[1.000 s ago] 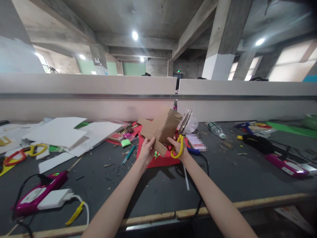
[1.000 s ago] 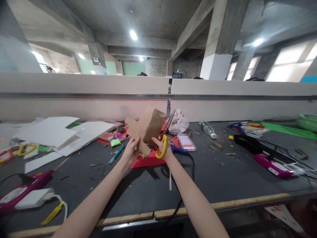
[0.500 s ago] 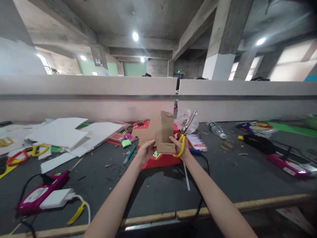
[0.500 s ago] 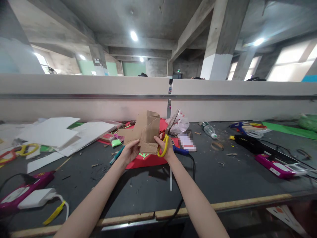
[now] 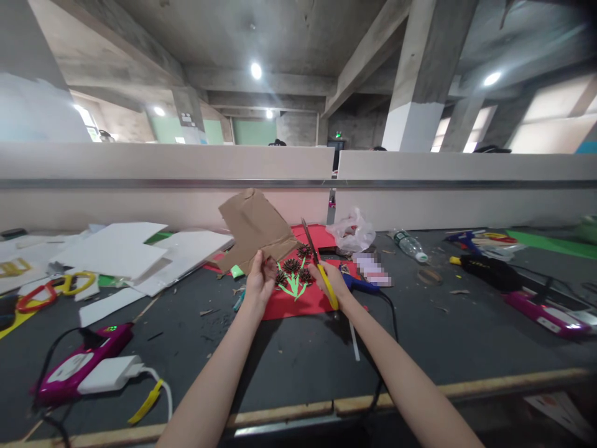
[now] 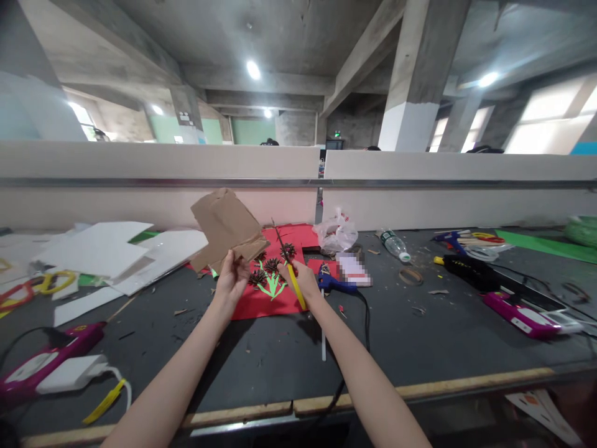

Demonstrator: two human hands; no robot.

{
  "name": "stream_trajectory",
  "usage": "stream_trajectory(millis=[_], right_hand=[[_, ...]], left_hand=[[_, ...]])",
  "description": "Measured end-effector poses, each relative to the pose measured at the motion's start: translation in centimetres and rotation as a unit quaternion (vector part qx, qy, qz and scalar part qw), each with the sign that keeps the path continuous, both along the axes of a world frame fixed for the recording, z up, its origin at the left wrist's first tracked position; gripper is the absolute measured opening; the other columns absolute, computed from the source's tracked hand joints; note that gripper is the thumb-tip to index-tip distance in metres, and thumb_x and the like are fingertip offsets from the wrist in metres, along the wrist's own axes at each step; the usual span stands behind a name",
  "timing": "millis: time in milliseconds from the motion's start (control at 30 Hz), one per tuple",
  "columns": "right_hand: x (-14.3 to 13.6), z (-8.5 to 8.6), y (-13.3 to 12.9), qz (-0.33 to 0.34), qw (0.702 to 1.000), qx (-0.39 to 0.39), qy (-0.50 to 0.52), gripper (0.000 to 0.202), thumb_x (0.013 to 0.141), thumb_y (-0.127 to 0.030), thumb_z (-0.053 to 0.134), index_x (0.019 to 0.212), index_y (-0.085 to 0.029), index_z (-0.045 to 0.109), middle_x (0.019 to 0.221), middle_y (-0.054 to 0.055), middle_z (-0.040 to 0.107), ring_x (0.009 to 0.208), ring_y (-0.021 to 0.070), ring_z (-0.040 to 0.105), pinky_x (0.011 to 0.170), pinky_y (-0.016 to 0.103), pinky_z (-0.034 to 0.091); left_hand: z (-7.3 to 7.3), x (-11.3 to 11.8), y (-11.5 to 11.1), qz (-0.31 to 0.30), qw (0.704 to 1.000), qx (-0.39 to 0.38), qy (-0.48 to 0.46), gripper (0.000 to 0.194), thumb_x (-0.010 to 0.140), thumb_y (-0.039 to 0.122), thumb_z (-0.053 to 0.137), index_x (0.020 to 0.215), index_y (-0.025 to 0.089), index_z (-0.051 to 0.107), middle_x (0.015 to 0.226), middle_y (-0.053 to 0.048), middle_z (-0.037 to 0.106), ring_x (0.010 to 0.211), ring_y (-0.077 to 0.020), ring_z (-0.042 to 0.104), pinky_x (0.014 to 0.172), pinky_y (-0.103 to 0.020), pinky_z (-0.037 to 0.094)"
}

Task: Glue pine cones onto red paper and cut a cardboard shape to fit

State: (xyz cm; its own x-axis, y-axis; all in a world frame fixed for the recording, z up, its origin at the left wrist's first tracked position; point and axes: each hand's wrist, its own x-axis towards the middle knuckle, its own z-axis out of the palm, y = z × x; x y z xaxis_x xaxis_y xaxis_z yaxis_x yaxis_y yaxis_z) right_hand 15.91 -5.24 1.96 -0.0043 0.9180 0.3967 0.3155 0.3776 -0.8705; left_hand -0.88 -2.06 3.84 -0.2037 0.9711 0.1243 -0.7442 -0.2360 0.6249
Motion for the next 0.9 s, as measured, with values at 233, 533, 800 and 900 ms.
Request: stream_trajectory(millis=[233, 533, 800, 900], right_hand=[[-0.1, 0.5, -0.4, 0.009, 0.989, -0.014, -0.15, 0.041, 0.074, -0.059, 0.04, 0.06, -0.02, 0.041, 0.056, -0.003, 0.048, 0.056, 0.0126, 0.047, 0.056, 0.024, 0.035], [-0.5, -0.1, -0.4, 0.083, 0.975, 0.03, -0.204, 0.031, 0.075, -0.049, 0.046, 0.069, -0.019, 0.047, 0.063, -0.002, 0.049, 0.059, 0.0118, 0.046, 0.057, 0.024, 0.035], [-0.3, 1.0, -0.9, 0.109, 0.978, 0.033, -0.175, 0.029, 0.073, -0.048, 0.048, 0.07, -0.019, 0.048, 0.066, -0.001, 0.051, 0.061, 0.0131, 0.048, 0.058, 0.024, 0.036], [-0.3, 1.5, -1.5, 0.128, 0.979, 0.011, -0.157, 0.03, 0.073, -0.049, 0.047, 0.064, -0.02, 0.046, 0.058, -0.002, 0.048, 0.057, 0.0124, 0.045, 0.055, 0.024, 0.034]], left_hand=[[0.5, -0.5, -0.4, -0.021, 0.996, 0.005, -0.09, 0.014, 0.073, 0.023, 0.06, 0.062, 0.016, 0.056, 0.054, 0.006, 0.06, 0.046, -0.0008, 0.052, 0.047, -0.009, 0.042], [0.1, -0.1, -0.3, -0.006, 0.997, 0.009, -0.082, 0.008, 0.076, 0.022, 0.056, 0.07, 0.018, 0.06, 0.064, 0.003, 0.065, 0.057, -0.005, 0.058, 0.055, -0.015, 0.046], [-0.1, 0.5, -0.3, -0.039, 0.998, 0.02, -0.038, 0.003, 0.072, 0.019, 0.059, 0.071, 0.017, 0.061, 0.068, 0.002, 0.066, 0.065, -0.0077, 0.06, 0.062, -0.017, 0.047], [0.2, 0.8, -0.8, -0.051, 0.997, 0.048, -0.026, 0.003, 0.07, 0.019, 0.061, 0.071, 0.016, 0.061, 0.068, 0.001, 0.065, 0.063, -0.0075, 0.06, 0.064, -0.018, 0.047]])
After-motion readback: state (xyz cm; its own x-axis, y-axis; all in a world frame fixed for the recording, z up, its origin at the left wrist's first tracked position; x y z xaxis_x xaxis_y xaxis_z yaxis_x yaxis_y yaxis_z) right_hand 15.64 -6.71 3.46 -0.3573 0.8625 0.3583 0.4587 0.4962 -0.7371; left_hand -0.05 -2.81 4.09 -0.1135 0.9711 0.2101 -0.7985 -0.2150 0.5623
